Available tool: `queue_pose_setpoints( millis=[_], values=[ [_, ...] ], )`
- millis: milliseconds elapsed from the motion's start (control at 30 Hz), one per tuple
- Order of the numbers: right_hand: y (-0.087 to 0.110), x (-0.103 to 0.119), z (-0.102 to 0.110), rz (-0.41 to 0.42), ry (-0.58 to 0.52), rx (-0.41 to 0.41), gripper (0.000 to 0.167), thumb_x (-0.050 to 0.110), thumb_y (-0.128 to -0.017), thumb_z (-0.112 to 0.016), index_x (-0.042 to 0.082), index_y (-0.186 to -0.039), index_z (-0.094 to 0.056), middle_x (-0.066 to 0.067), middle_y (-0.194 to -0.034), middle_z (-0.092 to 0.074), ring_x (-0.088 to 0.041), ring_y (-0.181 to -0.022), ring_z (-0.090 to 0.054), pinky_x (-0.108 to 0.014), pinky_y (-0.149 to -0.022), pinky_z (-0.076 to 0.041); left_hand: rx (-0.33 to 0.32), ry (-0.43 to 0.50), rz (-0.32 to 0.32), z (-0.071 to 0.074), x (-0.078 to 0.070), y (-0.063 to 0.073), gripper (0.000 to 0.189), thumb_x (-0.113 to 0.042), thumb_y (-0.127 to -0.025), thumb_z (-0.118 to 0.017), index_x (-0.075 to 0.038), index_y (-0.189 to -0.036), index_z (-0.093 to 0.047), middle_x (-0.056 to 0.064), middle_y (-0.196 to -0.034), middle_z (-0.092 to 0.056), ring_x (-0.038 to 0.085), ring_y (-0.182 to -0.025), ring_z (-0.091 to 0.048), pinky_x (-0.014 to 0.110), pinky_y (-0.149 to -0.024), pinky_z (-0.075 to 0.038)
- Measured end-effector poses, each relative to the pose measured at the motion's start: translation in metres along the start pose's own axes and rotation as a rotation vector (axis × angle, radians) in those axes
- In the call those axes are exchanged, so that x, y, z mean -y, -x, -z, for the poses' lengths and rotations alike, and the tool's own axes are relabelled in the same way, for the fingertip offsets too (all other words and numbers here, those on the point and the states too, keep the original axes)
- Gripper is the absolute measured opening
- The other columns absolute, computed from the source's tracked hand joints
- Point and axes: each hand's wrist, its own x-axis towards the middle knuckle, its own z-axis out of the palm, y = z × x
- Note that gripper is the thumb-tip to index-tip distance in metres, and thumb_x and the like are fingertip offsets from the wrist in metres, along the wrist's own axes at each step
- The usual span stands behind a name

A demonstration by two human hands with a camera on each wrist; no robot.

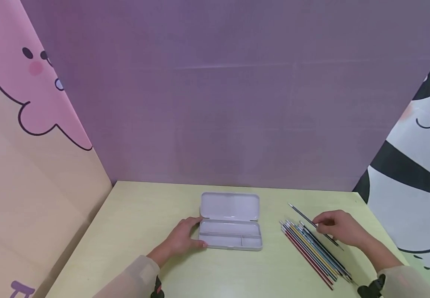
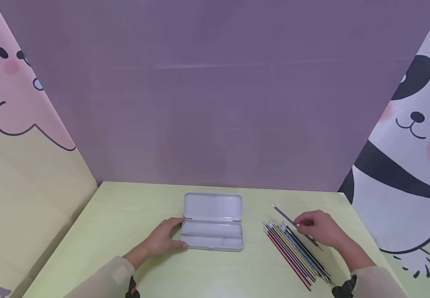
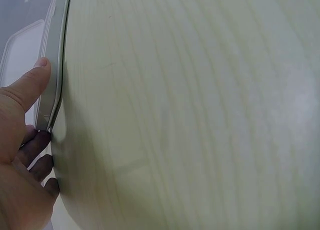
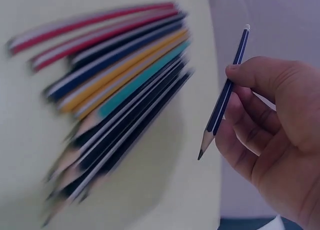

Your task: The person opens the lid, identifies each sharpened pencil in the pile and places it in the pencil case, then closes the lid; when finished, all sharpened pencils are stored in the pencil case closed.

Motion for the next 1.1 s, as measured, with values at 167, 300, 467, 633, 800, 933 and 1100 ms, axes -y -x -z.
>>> queue_pose_setpoints(
  millis=[167,300,467,633,800,933,1100],
  values=[
    [-0.019,0.037,-0.001,0.061,0.009,-0.003,0.019,0.011,-0.096,-0.070,0.004,-0.113,-0.074,-0.002,-0.094,-0.071,-0.010,-0.076,-0.060,-0.026,-0.058,-0.055,0.003,-0.003,0.002,0.000,0.001,0.000,0.092,-0.038,-0.079,-0.089,-0.006,-0.153,-0.046,0.014,-0.151,-0.053,0.036,-0.138,-0.047,0.056,-0.117,-0.039],
    [-0.036,0.064,-0.010,0.111,0.016,0.000,0.017,0.010,-0.095,-0.071,0.007,-0.112,-0.075,0.001,-0.094,-0.071,-0.012,-0.080,-0.061,-0.025,-0.064,-0.056,0.008,-0.004,0.005,0.000,0.001,-0.001,0.091,-0.038,-0.079,-0.089,-0.007,-0.153,-0.046,0.013,-0.152,-0.052,0.035,-0.138,-0.046,0.055,-0.118,-0.039],
    [-0.061,0.096,-0.024,0.159,0.017,0.016,0.017,0.009,-0.095,-0.071,0.010,-0.111,-0.076,0.003,-0.093,-0.071,-0.015,-0.083,-0.061,-0.024,-0.067,-0.055,0.004,0.008,0.005,0.001,0.001,-0.001,0.090,-0.037,-0.079,-0.089,-0.008,-0.153,-0.046,0.012,-0.151,-0.053,0.034,-0.137,-0.046,0.055,-0.118,-0.039],
    [-0.083,0.122,-0.044,0.205,0.004,0.038,0.018,0.007,-0.095,-0.071,0.009,-0.112,-0.076,0.003,-0.094,-0.071,-0.016,-0.085,-0.060,-0.024,-0.069,-0.056,0.004,0.018,0.011,0.000,0.003,-0.001,0.090,-0.036,-0.079,-0.089,-0.009,-0.154,-0.046,0.011,-0.151,-0.053,0.033,-0.138,-0.046,0.055,-0.118,-0.038],
    [-0.100,0.141,-0.065,0.262,-0.023,0.067,0.017,0.004,-0.095,-0.069,0.008,-0.110,-0.076,0.002,-0.092,-0.071,-0.016,-0.084,-0.061,-0.025,-0.070,-0.055,0.007,0.015,0.019,-0.001,0.004,0.000,0.090,-0.035,-0.079,-0.089,-0.009,-0.154,-0.046,0.011,-0.152,-0.052,0.034,-0.138,-0.046,0.055,-0.118,-0.038],
    [-0.109,0.150,-0.081,0.277,-0.058,0.108,0.018,0.005,-0.095,-0.069,0.008,-0.111,-0.076,0.001,-0.093,-0.072,-0.015,-0.083,-0.061,-0.025,-0.069,-0.055,0.005,0.016,0.027,-0.001,0.003,0.001,0.090,-0.036,-0.080,-0.089,-0.009,-0.154,-0.046,0.011,-0.152,-0.052,0.033,-0.138,-0.046,0.055,-0.118,-0.038],
    [-0.116,0.154,-0.100,0.303,-0.070,0.138,0.016,0.005,-0.095,-0.069,0.007,-0.110,-0.077,-0.001,-0.095,-0.075,-0.013,-0.083,-0.063,-0.024,-0.069,-0.055,0.003,0.007,0.031,0.000,0.003,0.000,0.090,-0.036,-0.080,-0.089,-0.010,-0.154,-0.046,0.011,-0.152,-0.051,0.033,-0.140,-0.045,0.055,-0.118,-0.039]
  ],
)
